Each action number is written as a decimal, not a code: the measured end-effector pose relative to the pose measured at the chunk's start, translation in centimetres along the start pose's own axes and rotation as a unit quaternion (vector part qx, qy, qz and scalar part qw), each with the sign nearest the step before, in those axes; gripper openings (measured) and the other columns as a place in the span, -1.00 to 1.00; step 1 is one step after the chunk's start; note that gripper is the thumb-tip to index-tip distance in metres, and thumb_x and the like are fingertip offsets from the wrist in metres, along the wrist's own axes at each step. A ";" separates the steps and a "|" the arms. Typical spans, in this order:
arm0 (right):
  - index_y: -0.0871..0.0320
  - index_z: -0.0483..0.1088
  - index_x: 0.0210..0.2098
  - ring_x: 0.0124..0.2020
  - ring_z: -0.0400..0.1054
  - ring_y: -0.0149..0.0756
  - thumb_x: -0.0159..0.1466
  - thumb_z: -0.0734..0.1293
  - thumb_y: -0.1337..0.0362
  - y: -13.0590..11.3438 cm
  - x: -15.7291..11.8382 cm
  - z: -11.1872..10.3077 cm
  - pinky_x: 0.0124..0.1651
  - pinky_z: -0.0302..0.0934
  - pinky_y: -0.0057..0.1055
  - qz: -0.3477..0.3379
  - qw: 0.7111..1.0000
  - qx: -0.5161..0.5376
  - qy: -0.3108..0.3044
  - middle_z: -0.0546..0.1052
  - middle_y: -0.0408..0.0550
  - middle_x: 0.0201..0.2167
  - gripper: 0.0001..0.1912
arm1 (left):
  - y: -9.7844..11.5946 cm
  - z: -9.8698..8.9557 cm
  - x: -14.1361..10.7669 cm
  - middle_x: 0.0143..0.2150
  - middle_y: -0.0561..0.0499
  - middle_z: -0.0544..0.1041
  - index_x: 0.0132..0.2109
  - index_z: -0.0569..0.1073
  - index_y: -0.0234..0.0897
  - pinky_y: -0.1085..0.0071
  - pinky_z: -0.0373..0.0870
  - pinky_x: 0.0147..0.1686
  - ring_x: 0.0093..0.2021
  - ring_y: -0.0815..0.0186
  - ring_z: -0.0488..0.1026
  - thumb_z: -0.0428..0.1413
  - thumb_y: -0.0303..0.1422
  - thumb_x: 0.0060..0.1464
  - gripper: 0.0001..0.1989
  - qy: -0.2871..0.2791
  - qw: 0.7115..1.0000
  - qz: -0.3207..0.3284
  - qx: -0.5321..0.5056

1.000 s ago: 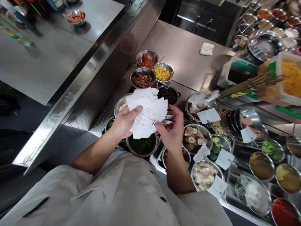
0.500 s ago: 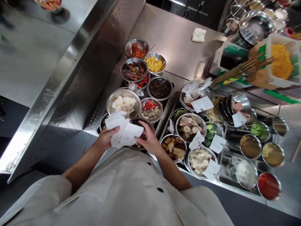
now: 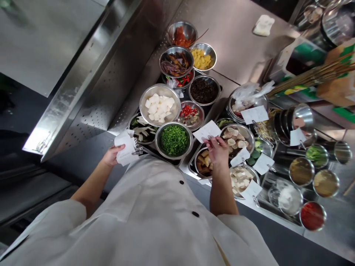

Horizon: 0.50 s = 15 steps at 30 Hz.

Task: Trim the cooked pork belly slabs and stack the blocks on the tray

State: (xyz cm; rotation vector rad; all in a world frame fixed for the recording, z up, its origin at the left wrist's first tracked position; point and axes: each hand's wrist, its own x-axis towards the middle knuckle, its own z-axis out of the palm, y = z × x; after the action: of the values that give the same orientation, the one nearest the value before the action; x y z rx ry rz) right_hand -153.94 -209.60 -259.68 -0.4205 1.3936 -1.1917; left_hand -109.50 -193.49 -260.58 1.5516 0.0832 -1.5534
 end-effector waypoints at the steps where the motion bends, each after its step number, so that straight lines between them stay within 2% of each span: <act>1: 0.14 0.45 -0.34 -0.33 0.62 -0.25 -0.08 0.68 0.22 0.3 -0.3 -0.3 -0.43 0.39 -0.52 -0.005 1.000 0.008 -0.006 0.60 -0.16 -0.43 -0.57 | -0.9 -0.5 -0.2 -0.32 -0.20 0.72 -0.11 0.60 -0.41 0.14 0.69 -0.13 -0.21 -0.13 0.71 0.35 -0.43 -0.21 -0.59 0.013 1.000 -0.010 -0.003; 5: 0.13 0.51 -0.26 -0.12 0.65 -0.17 -0.02 0.67 0.24 1.5 -3.7 0.5 -0.20 0.51 -0.42 -0.022 0.997 0.031 -0.063 0.67 -0.07 -0.28 -0.61 | -3.8 -1.8 -1.1 -0.36 -0.19 0.70 -0.13 0.59 -0.44 0.22 0.68 -0.26 -0.37 -0.01 0.68 0.33 -0.45 -0.22 -0.60 0.048 0.998 -0.027 -0.031; 8: 0.08 0.53 -0.18 -0.12 0.66 -0.14 0.07 0.64 0.19 3.9 -8.6 3.4 -0.18 0.55 -0.33 0.042 0.988 0.021 -0.150 0.69 -0.05 -0.22 -0.63 | -4.9 -2.9 -1.3 -0.37 -0.19 0.70 -0.19 0.59 -0.42 0.29 0.64 -0.37 -0.44 0.05 0.66 0.35 -0.44 -0.20 -0.66 0.041 0.998 -0.026 -0.048; 10: 0.07 0.54 -0.14 -0.14 0.66 -0.09 0.10 0.63 0.17 6.9 -12.2 6.0 -0.16 0.57 -0.26 0.129 0.969 0.025 -0.211 0.69 -0.03 -0.20 -0.62 | -5.1 -3.9 -1.3 -0.37 -0.21 0.69 -0.19 0.59 -0.43 0.30 0.62 -0.40 -0.45 0.06 0.65 0.36 -0.44 -0.21 -0.66 0.030 0.998 -0.026 -0.053; 12: 0.13 0.55 -0.14 -0.17 0.67 -0.08 0.11 0.62 0.21 10.7 -15.0 8.9 -0.12 0.58 -0.23 0.220 0.945 0.037 -0.241 0.69 0.01 -0.22 -0.64 | -5.1 -5.1 -1.2 -0.38 -0.23 0.69 -0.16 0.59 -0.45 0.28 0.64 -0.37 -0.43 0.03 0.67 0.37 -0.43 -0.21 -0.62 0.020 0.998 -0.020 -0.051; 14: 0.17 0.53 -0.22 -0.21 0.67 -0.12 0.12 0.60 0.29 14.4 -16.3 11.4 -0.06 0.57 -0.22 0.279 0.934 0.040 -0.222 0.68 0.01 -0.27 -0.72 | -5.0 -6.5 -1.1 -0.38 -0.23 0.69 -0.12 0.59 -0.45 0.24 0.65 -0.30 -0.36 -0.02 0.69 0.39 -0.41 -0.19 -0.59 0.007 0.999 -0.012 -0.045; 15: 0.17 0.51 -0.27 -0.22 0.66 -0.15 0.14 0.58 0.33 16.0 -16.4 12.5 -0.02 0.57 -0.22 0.284 0.939 0.040 -0.191 0.67 -0.01 -0.30 -0.77 | -5.0 -7.2 -1.1 -0.38 -0.23 0.69 -0.12 0.60 -0.44 0.24 0.65 -0.28 -0.33 -0.04 0.69 0.40 -0.40 -0.19 -0.58 -0.001 0.999 -0.009 -0.041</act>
State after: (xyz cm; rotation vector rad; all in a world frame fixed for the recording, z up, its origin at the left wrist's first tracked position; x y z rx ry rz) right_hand -132.69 -194.64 -261.62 -0.1583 1.0226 -0.6444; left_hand -107.27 -185.57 -263.81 1.4886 0.1582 -1.5455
